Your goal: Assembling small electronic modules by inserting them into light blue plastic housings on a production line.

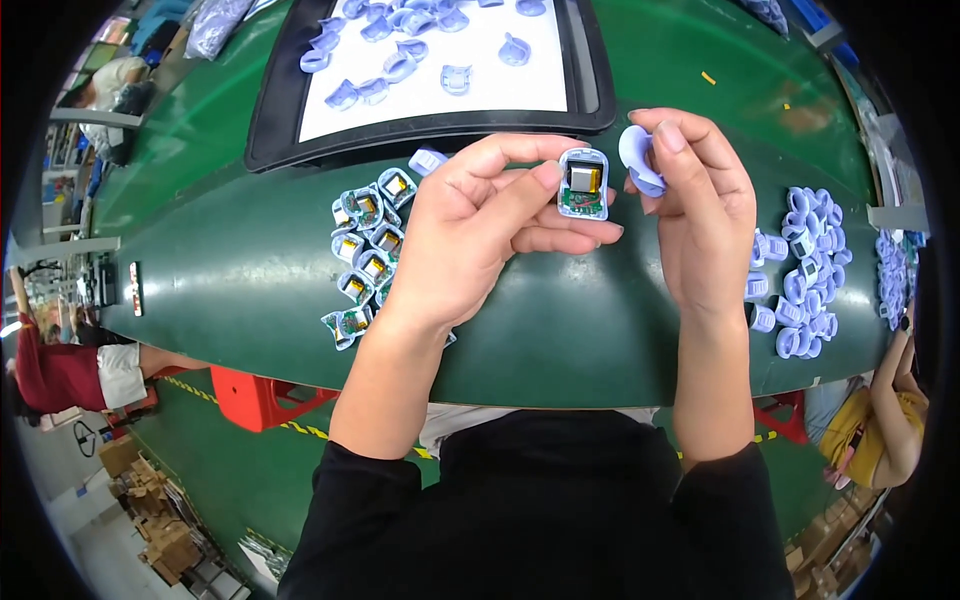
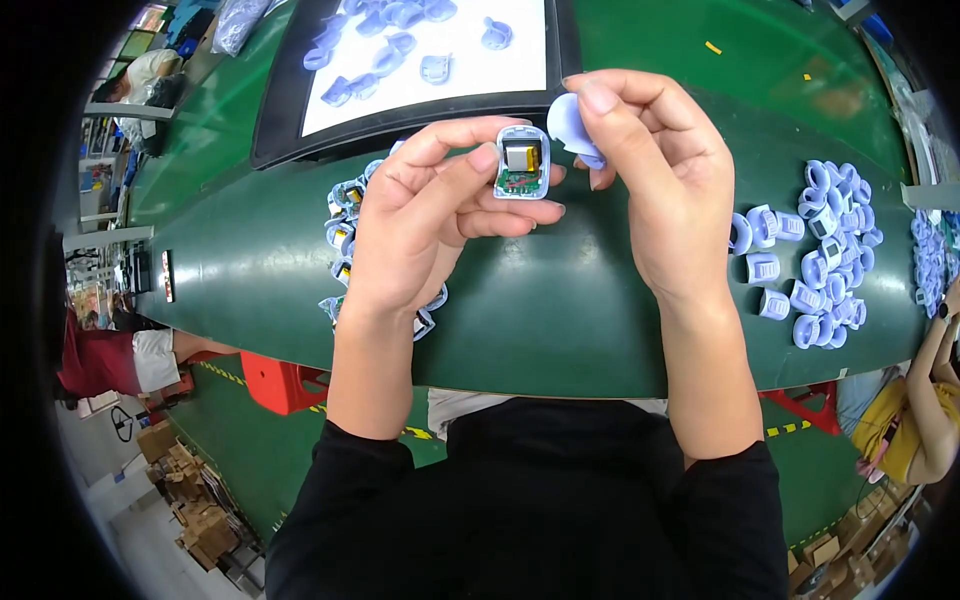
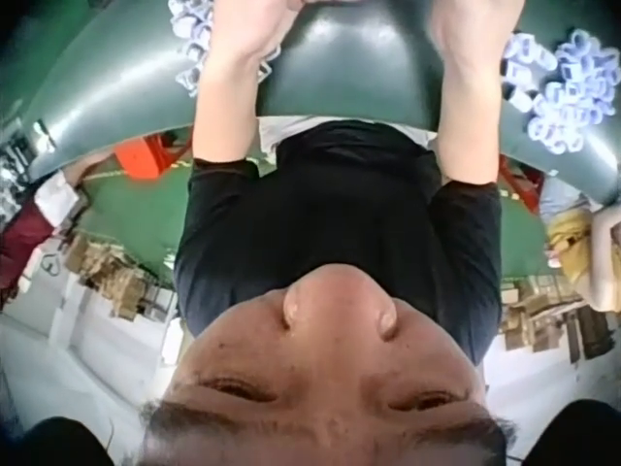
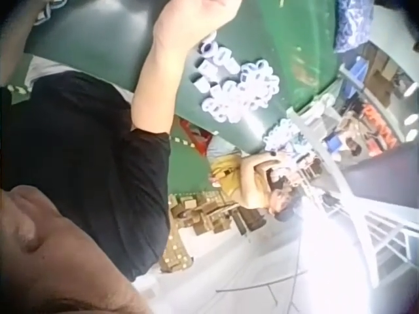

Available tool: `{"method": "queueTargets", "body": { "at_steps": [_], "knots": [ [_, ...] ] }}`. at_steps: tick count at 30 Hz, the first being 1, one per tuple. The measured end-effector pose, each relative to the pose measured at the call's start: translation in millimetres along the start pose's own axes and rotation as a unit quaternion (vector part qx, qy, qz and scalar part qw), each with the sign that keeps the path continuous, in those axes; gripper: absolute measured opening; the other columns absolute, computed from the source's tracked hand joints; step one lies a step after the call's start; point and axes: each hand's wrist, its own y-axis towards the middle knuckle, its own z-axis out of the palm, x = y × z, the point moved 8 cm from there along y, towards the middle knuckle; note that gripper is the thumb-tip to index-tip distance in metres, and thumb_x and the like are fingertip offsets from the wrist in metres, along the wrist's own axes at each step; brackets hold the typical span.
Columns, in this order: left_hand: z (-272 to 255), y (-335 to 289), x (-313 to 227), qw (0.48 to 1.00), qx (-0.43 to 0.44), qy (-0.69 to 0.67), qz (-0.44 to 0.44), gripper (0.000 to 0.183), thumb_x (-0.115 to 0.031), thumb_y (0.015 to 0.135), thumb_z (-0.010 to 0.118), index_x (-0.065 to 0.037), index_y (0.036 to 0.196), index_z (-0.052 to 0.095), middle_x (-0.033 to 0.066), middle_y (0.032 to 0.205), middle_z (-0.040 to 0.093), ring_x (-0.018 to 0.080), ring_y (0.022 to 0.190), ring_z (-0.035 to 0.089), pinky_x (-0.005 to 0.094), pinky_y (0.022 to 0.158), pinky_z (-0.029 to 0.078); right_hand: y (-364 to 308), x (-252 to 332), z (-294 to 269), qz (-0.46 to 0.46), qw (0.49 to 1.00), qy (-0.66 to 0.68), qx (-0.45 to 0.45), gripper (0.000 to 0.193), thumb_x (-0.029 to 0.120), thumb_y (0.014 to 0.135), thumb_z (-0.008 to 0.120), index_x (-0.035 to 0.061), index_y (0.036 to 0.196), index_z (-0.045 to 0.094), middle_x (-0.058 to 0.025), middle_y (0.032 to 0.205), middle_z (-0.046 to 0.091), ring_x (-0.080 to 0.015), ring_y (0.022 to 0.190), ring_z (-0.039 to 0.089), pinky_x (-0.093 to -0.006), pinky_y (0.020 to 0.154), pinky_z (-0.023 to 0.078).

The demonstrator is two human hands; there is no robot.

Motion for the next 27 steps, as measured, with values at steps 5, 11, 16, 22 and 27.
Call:
{"method": "queueTargets", "body": {
  "at_steps": [5,11,16,22,27],
  "knots": [
    [0.4,0.0,0.2,1.000,0.008,-0.004,0.001,0.030,-0.011,0.106,0.050,0.003,0.130,0.059,0.0256,0.108,0.072,0.0343,0.091,0.076,0.0311,0.076,0.064,1.1,-0.6,0.3,-0.005,1.000,0.006,-0.006,0.023,0.019,0.097,0.069,-0.0009,0.110,0.071,-0.0029,0.090,0.069,-0.0052,0.074,0.057,-0.0213,0.062,0.044],
    [1.3,-0.7,0.0,1.000,0.003,-0.005,-0.005,0.030,-0.011,0.106,0.049,0.003,0.131,0.059,0.0253,0.108,0.072,0.0347,0.091,0.076,0.0313,0.077,0.064,0.5,-0.7,0.4,-0.012,1.000,0.007,0.005,0.023,0.019,0.097,0.069,0.0001,0.109,0.071,-0.0025,0.091,0.070,-0.0049,0.074,0.057,-0.0207,0.061,0.043],
    [1.6,-0.5,-0.1,1.000,0.000,0.000,-0.004,0.031,-0.010,0.106,0.049,0.004,0.131,0.059,0.0246,0.107,0.072,0.0346,0.091,0.076,0.0314,0.077,0.064,-0.3,0.6,0.9,-0.010,1.000,-0.025,0.012,0.022,0.022,0.096,0.071,0.0031,0.107,0.074,-0.0006,0.088,0.071,-0.0041,0.076,0.061,-0.0193,0.061,0.044],
    [1.2,-1.2,0.8,1.000,-0.001,0.007,-0.001,0.031,-0.010,0.106,0.049,0.004,0.131,0.060,0.0237,0.106,0.073,0.0350,0.090,0.076,0.0323,0.077,0.064,-1.6,2.1,3.3,-0.021,0.998,-0.055,0.012,0.022,0.022,0.095,0.072,0.0036,0.107,0.074,-0.0014,0.092,0.073,-0.0039,0.079,0.062,-0.0180,0.061,0.045],
    [1.8,-0.3,1.0,1.000,-0.003,0.006,0.003,0.030,-0.011,0.106,0.050,0.003,0.131,0.060,0.0229,0.106,0.073,0.0354,0.090,0.076,0.0323,0.077,0.065,-0.7,6.1,1.4,-0.043,0.997,-0.070,0.000,0.021,0.021,0.095,0.072,0.0039,0.107,0.074,-0.0007,0.091,0.072,-0.0036,0.079,0.062,-0.0176,0.062,0.045]
  ]
}}
